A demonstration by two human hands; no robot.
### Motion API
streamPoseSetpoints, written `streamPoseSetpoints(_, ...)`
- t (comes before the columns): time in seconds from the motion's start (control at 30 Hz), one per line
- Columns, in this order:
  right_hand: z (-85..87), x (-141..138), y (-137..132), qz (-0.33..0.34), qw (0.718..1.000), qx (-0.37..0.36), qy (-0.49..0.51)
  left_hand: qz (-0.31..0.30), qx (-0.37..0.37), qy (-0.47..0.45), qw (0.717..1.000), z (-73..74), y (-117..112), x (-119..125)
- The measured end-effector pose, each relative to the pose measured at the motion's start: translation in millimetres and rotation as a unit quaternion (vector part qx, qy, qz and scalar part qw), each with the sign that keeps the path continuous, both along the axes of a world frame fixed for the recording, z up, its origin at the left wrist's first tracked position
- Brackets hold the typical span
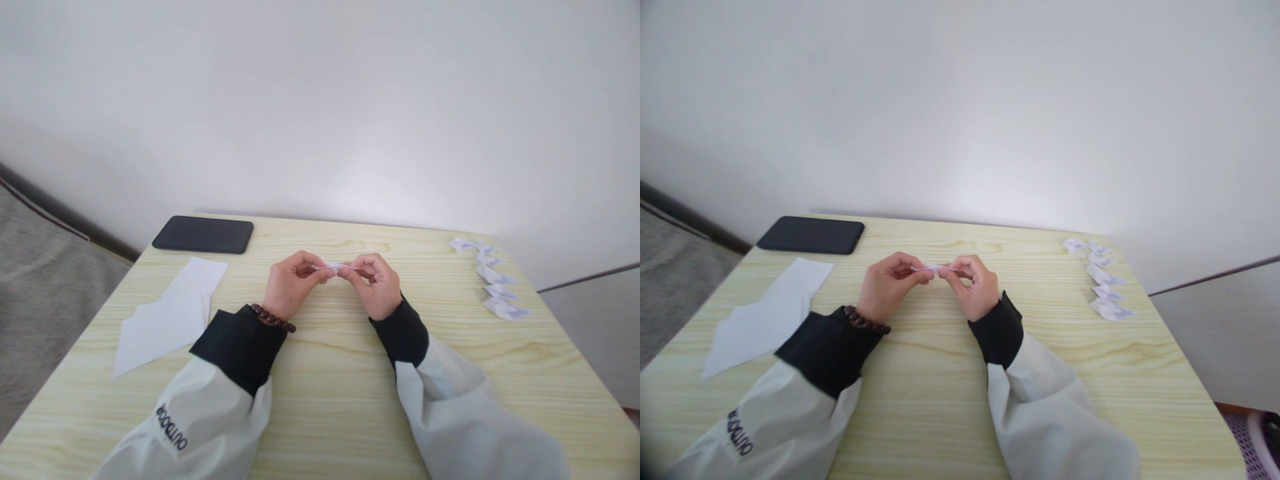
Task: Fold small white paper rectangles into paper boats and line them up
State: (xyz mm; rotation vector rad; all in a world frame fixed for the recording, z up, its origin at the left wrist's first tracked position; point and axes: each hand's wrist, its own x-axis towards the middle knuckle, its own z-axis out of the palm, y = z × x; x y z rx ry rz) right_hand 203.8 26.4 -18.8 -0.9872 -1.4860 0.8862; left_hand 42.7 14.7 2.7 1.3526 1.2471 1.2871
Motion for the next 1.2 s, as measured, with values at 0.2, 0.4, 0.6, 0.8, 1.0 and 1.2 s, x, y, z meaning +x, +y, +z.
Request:
streamPoseSetpoints(0.2,5.0,-3,2,0.012,0.990,-0.103,0.091,-0.023,-0.051,-0.073,0.996,2.2,1,1)
streamPoseSetpoints(0.4,10.8,-4,2,0.007,0.987,-0.127,0.098,-0.034,-0.077,-0.091,0.992,1.5,1,1)
streamPoseSetpoints(0.6,9.3,-3,4,0.013,0.981,-0.154,0.122,-0.032,0.018,0.051,0.998,-0.7,1,-1)
streamPoseSetpoints(0.8,6.9,-1,7,0.023,0.982,-0.157,0.105,-0.109,0.180,0.169,0.963,2.0,0,-6)
streamPoseSetpoints(1.0,4.8,0,4,0.074,0.989,-0.113,0.065,-0.089,0.141,0.192,0.967,1.7,-1,-5)
streamPoseSetpoints(1.2,0.8,3,1,0.125,0.990,-0.059,0.009,-0.065,0.078,0.147,0.984,0.8,-1,-5)
